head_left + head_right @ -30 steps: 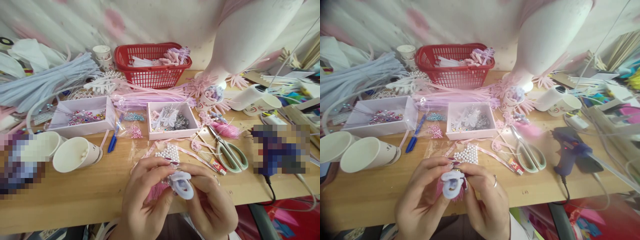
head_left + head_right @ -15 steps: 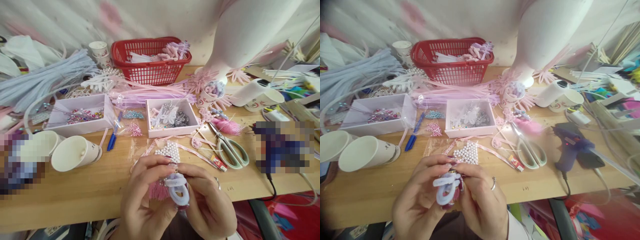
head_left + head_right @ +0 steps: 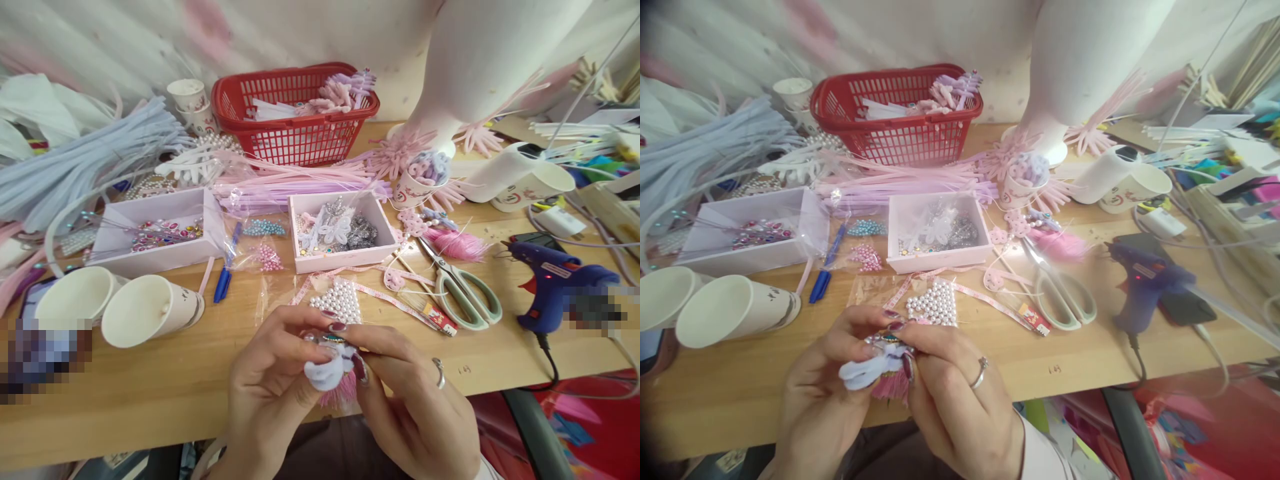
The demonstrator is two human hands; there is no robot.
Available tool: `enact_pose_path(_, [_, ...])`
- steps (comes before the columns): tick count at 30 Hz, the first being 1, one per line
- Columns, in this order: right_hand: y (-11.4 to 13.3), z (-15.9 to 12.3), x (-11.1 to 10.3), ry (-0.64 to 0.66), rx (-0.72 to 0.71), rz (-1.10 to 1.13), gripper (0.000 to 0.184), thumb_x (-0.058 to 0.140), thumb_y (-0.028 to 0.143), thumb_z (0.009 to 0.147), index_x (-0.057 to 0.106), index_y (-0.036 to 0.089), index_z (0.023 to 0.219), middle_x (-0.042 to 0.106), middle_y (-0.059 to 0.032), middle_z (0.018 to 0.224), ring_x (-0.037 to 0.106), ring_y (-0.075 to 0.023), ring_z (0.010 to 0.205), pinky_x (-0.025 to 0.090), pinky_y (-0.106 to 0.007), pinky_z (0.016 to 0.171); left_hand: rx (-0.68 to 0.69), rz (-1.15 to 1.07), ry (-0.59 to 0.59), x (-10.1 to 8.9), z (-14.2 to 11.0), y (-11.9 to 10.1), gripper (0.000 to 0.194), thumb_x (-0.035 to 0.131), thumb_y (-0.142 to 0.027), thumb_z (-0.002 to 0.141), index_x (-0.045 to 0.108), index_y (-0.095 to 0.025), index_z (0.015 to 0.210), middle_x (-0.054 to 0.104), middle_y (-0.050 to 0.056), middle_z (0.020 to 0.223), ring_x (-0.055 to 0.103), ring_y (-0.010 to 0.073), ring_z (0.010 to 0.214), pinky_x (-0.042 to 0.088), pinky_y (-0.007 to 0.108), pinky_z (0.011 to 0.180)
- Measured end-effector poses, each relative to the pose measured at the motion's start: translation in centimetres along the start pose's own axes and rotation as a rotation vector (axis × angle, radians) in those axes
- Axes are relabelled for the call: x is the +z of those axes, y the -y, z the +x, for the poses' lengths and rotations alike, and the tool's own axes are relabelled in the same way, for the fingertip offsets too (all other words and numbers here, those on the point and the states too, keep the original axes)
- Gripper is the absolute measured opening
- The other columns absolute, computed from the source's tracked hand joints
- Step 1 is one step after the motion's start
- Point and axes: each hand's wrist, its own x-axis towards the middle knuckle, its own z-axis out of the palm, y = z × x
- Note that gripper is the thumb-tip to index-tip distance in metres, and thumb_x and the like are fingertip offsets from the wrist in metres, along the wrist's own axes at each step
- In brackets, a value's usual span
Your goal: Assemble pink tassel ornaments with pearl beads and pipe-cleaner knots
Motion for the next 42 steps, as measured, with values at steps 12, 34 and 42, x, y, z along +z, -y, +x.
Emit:
enact_pose_path(12, [0.0, -0.1, 0.4, -0.05, 0.164, 0.133, 0.026, 0.056, -0.004, 0.088, 0.06, 0.02, 0.098, 0.078, -0.0076, 0.108, 0.075, -0.011, 0.101, 0.059, -0.016, 0.091, 0.065, 0.196, -0.233, 1.0, 0.0, -1.5, 0.05, 0.096, -0.037, 0.067, 0.079, -0.03, 0.115, 0.076, 0.004, 0.11, 0.075, 0.021, 0.101, 0.065, 0.026, 0.088])
enact_pose_path(34, [-1.2, -1.9, 0.7, -0.299, 0.294, 0.15, 0.023, 0.061, -0.001, 0.091, 0.066, 0.021, 0.096, 0.078, -0.008, 0.103, 0.076, -0.0202, 0.096, 0.063, -0.031, 0.082, 0.045, 0.565, -0.001, 0.5, 1.1, -1.1, 0.041, 0.073, -0.032, 0.093, 0.07, -0.034, 0.133, 0.073, 0.003, 0.135, 0.068, 0.0232, 0.126, 0.057, 0.029, 0.102])
enact_pose_path(42, [-1.0, -1.3, 0.5, -0.233, 0.272, 0.163, 0.023, 0.058, 0.002, 0.093, 0.068, 0.021, 0.1, 0.077, -0.0083, 0.105, 0.075, -0.0206, 0.099, 0.063, -0.032, 0.086, 0.26, 0.616, 0.054, 1.2, 1.5, -0.7, 0.041, 0.077, -0.014, 0.088, 0.076, -0.035, 0.123, 0.083, -0.002, 0.108, 0.078, 0.0131, 0.095, 0.06, 0.016, 0.088])
